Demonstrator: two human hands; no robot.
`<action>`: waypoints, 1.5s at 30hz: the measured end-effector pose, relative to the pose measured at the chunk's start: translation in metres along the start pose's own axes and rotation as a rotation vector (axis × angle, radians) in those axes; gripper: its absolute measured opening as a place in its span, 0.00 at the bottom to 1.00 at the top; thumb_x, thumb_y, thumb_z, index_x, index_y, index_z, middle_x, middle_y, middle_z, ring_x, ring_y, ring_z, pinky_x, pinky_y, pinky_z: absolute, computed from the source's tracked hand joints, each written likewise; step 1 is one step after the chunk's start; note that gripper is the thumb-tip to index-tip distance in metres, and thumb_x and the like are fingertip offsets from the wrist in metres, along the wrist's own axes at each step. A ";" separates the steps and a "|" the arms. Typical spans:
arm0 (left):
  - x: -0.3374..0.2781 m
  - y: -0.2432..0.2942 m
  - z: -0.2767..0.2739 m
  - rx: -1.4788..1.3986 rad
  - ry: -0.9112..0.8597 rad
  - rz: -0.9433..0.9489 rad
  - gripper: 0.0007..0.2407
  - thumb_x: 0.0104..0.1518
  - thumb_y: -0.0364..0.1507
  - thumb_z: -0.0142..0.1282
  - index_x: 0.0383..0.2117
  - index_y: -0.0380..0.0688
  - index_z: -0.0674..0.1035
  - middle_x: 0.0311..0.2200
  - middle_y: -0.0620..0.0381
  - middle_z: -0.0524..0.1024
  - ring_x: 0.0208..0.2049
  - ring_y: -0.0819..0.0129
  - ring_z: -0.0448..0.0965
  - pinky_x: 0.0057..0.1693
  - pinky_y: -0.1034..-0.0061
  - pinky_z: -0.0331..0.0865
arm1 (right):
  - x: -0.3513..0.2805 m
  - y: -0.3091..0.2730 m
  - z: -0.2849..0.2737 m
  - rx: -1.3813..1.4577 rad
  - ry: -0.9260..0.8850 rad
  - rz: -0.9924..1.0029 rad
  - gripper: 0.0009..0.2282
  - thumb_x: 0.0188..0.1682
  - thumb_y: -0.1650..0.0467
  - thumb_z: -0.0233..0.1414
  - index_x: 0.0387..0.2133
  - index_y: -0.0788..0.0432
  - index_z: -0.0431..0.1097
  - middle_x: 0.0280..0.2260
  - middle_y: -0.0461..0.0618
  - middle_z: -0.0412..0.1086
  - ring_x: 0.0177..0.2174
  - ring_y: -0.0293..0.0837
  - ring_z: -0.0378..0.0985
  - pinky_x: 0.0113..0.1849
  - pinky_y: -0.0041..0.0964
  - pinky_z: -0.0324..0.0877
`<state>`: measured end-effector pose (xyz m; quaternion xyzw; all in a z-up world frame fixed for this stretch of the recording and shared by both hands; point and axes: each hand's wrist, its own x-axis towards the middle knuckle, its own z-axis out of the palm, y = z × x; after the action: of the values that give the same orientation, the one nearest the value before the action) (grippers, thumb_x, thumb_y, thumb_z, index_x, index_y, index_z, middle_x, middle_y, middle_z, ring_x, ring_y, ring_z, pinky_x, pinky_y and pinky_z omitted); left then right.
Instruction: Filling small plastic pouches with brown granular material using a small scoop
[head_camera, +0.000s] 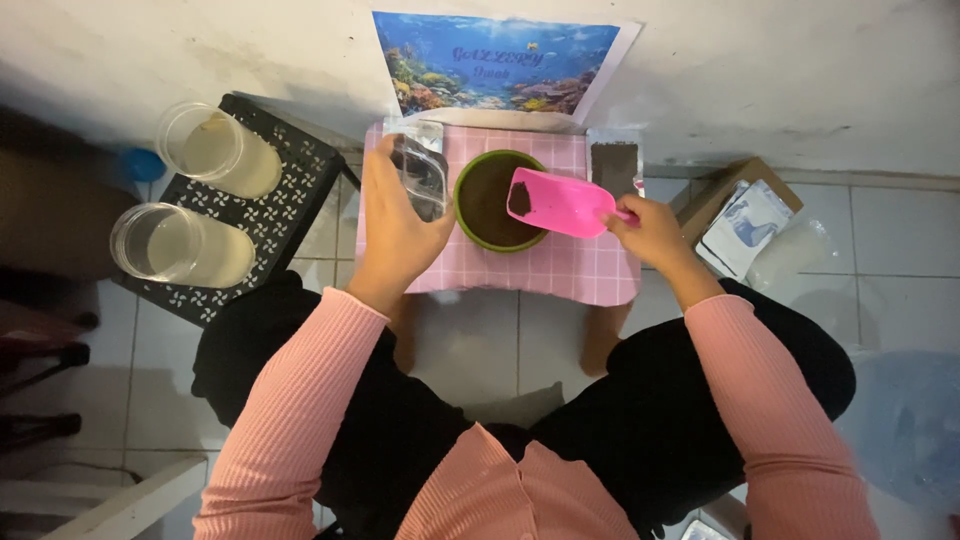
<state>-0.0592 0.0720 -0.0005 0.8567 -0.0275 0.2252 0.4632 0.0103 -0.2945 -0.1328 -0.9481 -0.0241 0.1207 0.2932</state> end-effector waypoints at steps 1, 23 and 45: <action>-0.001 -0.001 0.001 -0.013 -0.001 -0.003 0.32 0.47 0.20 0.68 0.58 0.30 0.60 0.46 0.37 0.65 0.53 0.35 0.71 0.61 0.51 0.65 | 0.000 0.002 0.000 0.001 0.007 0.003 0.09 0.49 0.65 0.59 0.38 0.55 0.78 0.33 0.59 0.76 0.39 0.61 0.80 0.40 0.46 0.71; -0.004 0.000 0.010 0.058 -0.005 0.054 0.31 0.48 0.21 0.69 0.57 0.27 0.61 0.42 0.41 0.65 0.48 0.38 0.73 0.57 0.53 0.69 | 0.000 -0.012 0.006 0.086 -0.008 -0.060 0.06 0.50 0.71 0.55 0.37 0.59 0.77 0.28 0.56 0.74 0.32 0.53 0.77 0.37 0.41 0.68; 0.012 -0.003 0.019 0.143 -0.113 -0.077 0.33 0.37 0.21 0.66 0.56 0.28 0.65 0.41 0.37 0.70 0.45 0.35 0.75 0.54 0.45 0.70 | 0.008 -0.077 -0.083 0.119 0.300 -0.385 0.02 0.49 0.70 0.60 0.33 0.54 0.75 0.23 0.52 0.68 0.31 0.51 0.73 0.41 0.40 0.68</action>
<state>-0.0406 0.0599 -0.0068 0.8995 -0.0043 0.1598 0.4067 0.0404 -0.2760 -0.0252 -0.9145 -0.1534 -0.0781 0.3662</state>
